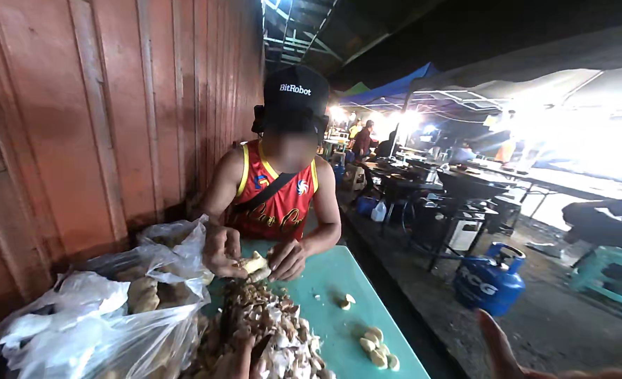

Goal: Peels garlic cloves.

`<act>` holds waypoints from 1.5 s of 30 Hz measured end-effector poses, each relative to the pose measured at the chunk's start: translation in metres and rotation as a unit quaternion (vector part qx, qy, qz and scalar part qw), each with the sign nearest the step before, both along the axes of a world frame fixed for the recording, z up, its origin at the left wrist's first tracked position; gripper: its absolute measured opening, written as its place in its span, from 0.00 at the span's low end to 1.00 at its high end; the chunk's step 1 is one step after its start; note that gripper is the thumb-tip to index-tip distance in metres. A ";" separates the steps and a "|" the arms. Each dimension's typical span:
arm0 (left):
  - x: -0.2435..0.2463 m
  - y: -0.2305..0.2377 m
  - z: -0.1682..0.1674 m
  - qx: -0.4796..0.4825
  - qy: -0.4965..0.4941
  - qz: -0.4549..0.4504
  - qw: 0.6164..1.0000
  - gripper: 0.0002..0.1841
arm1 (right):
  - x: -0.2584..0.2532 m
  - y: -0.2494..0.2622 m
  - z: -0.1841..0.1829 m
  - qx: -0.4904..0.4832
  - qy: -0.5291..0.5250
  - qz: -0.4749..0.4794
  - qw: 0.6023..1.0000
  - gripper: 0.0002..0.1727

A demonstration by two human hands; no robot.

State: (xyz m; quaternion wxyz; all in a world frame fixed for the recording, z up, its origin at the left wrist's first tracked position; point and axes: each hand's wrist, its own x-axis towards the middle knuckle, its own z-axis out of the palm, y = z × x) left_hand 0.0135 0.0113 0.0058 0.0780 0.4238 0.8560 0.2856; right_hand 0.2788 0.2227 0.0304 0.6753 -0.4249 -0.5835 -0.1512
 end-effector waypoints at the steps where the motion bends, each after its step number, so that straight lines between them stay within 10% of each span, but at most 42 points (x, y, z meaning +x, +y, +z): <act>1: 0.000 0.000 0.002 0.018 -0.020 0.003 1.000 0.24 | -0.008 -0.005 -0.007 -0.025 0.050 0.077 0.995 0.64; 10: 0.022 -0.013 0.010 0.138 -0.007 -0.018 0.990 0.31 | -0.147 -0.174 -0.066 -0.262 0.154 0.522 0.797 0.60; 20: 0.011 -0.016 0.013 0.167 0.011 -0.002 0.986 0.31 | -0.143 -0.195 -0.035 -0.227 0.082 0.578 0.780 0.63; 24: -0.009 -0.015 0.009 0.167 0.048 0.072 0.982 0.25 | -0.106 -0.104 -0.017 -0.288 0.162 0.393 0.858 0.37; 27: -0.004 -0.011 0.015 0.105 0.024 0.060 0.992 0.26 | -0.104 -0.056 -0.014 -0.314 -0.105 0.345 0.879 0.17; 32: -0.003 -0.008 0.019 0.029 -0.020 0.053 0.998 0.27 | -0.145 -0.025 -0.034 -0.555 -0.374 0.324 0.669 0.22; 42: 0.000 -0.007 0.011 0.060 0.012 0.038 0.997 0.25 | -0.132 -0.029 -0.051 -0.468 -0.226 0.370 0.770 0.09; 45: -0.002 -0.009 0.013 0.060 0.000 0.037 0.997 0.25 | -0.131 -0.044 -0.039 -0.559 -0.004 0.458 0.692 0.07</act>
